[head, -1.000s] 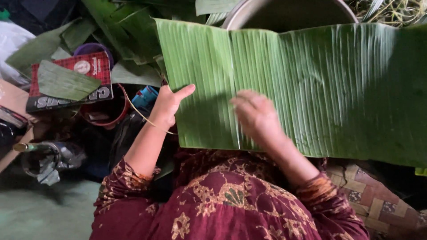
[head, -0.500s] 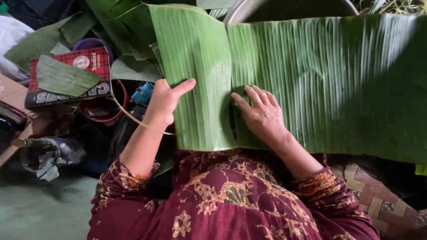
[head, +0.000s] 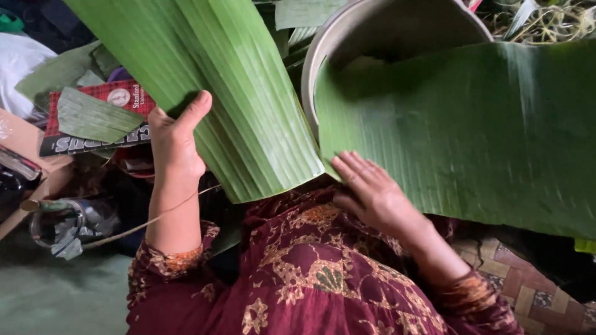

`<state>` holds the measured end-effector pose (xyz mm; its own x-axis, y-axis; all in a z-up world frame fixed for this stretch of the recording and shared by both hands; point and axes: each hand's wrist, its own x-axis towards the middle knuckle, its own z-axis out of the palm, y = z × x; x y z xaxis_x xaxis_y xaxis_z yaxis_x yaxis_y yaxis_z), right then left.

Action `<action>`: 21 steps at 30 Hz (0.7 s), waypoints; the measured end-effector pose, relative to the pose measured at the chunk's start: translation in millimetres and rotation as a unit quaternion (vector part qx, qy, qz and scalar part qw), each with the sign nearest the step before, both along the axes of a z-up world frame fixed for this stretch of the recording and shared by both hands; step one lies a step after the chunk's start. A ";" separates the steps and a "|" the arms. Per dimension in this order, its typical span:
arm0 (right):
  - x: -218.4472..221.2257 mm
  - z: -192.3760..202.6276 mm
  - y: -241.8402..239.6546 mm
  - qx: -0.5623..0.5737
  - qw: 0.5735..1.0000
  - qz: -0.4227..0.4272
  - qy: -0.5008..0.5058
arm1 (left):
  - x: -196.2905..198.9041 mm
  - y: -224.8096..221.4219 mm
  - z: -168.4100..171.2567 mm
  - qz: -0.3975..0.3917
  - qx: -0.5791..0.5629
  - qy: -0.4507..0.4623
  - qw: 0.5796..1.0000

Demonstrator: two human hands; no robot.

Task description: Tearing large banana leaves into smaller strips and stacking them for food preparation.

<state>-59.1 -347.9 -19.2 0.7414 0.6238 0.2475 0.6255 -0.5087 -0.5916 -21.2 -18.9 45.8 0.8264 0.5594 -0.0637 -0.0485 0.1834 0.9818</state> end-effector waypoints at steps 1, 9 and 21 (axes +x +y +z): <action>-5.4 -10.9 0.5 -0.028 0.990 -0.022 -0.133 | 1.6 -3.3 5.7 0.005 0.014 0.003 1.000; -16.9 -26.5 -25.5 0.060 0.989 -0.055 -0.126 | 4.8 81.7 23.0 0.108 -0.025 -0.112 0.988; -16.9 -3.3 17.8 0.294 0.925 -0.101 -0.218 | 28.0 -23.3 -82.9 -0.175 0.121 0.103 0.972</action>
<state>-76.0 -330.0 -22.5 0.5785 0.1453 0.8027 0.7967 -0.3119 -0.5177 6.8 -42.1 -37.1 0.9526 0.2654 -0.1489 0.1769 -0.0847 0.9806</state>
